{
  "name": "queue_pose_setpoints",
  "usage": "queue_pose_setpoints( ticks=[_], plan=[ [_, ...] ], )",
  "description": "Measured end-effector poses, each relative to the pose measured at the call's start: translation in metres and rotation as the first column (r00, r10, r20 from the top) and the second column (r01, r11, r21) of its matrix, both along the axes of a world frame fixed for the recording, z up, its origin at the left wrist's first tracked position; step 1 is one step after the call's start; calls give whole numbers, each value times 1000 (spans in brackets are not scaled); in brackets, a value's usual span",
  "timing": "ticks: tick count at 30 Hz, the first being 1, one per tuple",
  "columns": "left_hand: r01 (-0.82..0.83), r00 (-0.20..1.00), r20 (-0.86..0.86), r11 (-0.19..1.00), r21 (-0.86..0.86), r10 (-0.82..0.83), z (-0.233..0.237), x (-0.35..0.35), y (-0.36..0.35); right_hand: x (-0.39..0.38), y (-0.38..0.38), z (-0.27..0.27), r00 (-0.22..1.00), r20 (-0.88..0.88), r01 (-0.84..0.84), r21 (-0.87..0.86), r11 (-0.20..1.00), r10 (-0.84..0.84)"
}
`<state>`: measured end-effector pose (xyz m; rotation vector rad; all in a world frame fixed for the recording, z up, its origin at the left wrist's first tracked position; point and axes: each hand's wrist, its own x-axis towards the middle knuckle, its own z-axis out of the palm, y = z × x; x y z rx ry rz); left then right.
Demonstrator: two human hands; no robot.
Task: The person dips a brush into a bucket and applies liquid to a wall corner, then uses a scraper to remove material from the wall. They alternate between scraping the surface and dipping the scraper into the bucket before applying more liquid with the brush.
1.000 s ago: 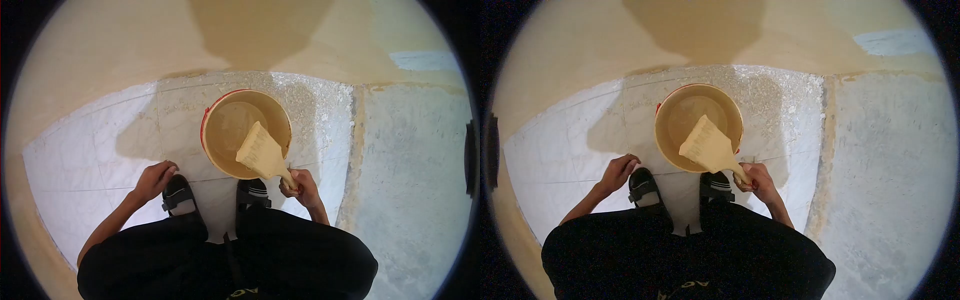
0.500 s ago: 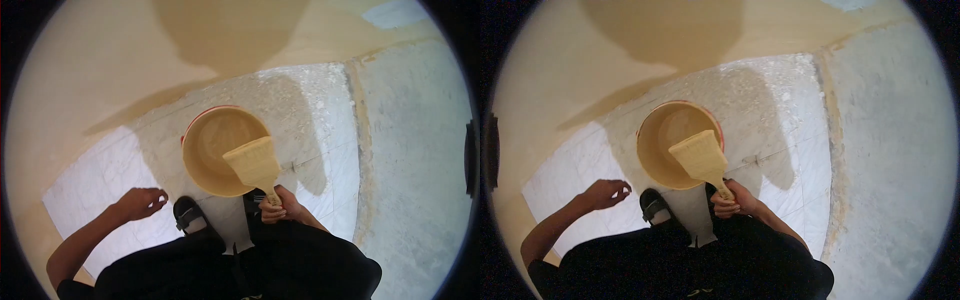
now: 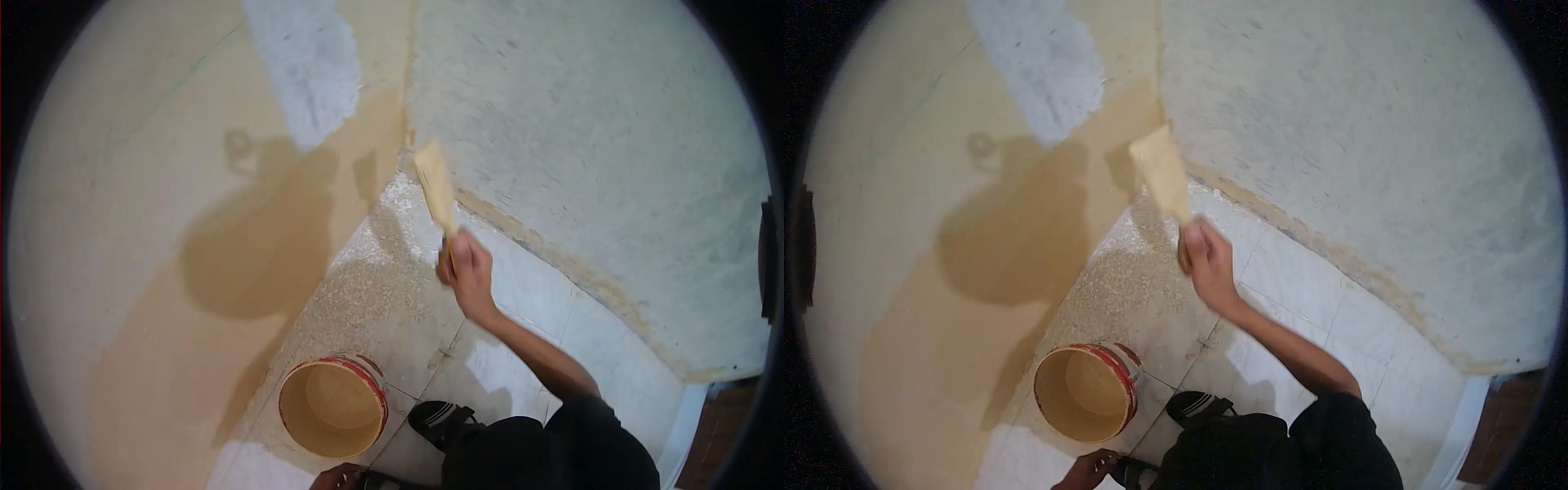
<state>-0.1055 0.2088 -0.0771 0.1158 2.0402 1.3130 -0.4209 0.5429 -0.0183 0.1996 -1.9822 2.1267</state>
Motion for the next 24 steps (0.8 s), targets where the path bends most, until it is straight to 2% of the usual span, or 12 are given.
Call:
queue_pose_setpoints(
  ticks=[2,4,7,9,10,12,16,18,22,24],
  plan=[
    [-24,999,-32,999,30,25,-5,8,-4,-51,8,-10,977,-107,191,37,981,-186],
    [-33,999,-8,999,20,33,0,9,-3,-99,17,-13,956,-184,239,48,970,-227],
    [-69,998,5,997,25,69,4,10,-1,-145,22,-14,936,-209,313,127,941,-283],
    [-73,995,66,997,-25,75,11,4,3,-165,25,-15,907,-311,355,202,913,-284],
    [-75,995,66,997,-32,77,11,4,4,-172,26,-15,907,-309,354,196,914,-285],
    [-110,994,-16,994,19,111,6,4,5,-184,28,-14,907,-313,379,314,870,-282],
    [-123,990,71,992,-33,125,6,3,4,-204,31,-19,905,-328,375,309,874,-272],
    [-138,988,69,990,-17,139,9,-2,8,-213,35,-31,942,-259,307,419,854,-211],
    [-77,996,38,996,-39,79,23,-19,16,-196,49,-51,962,-205,262,491,831,-183],
    [-48,994,93,997,-63,54,27,-24,19,-186,55,-53,971,-124,239,551,799,-205]
  ],
)
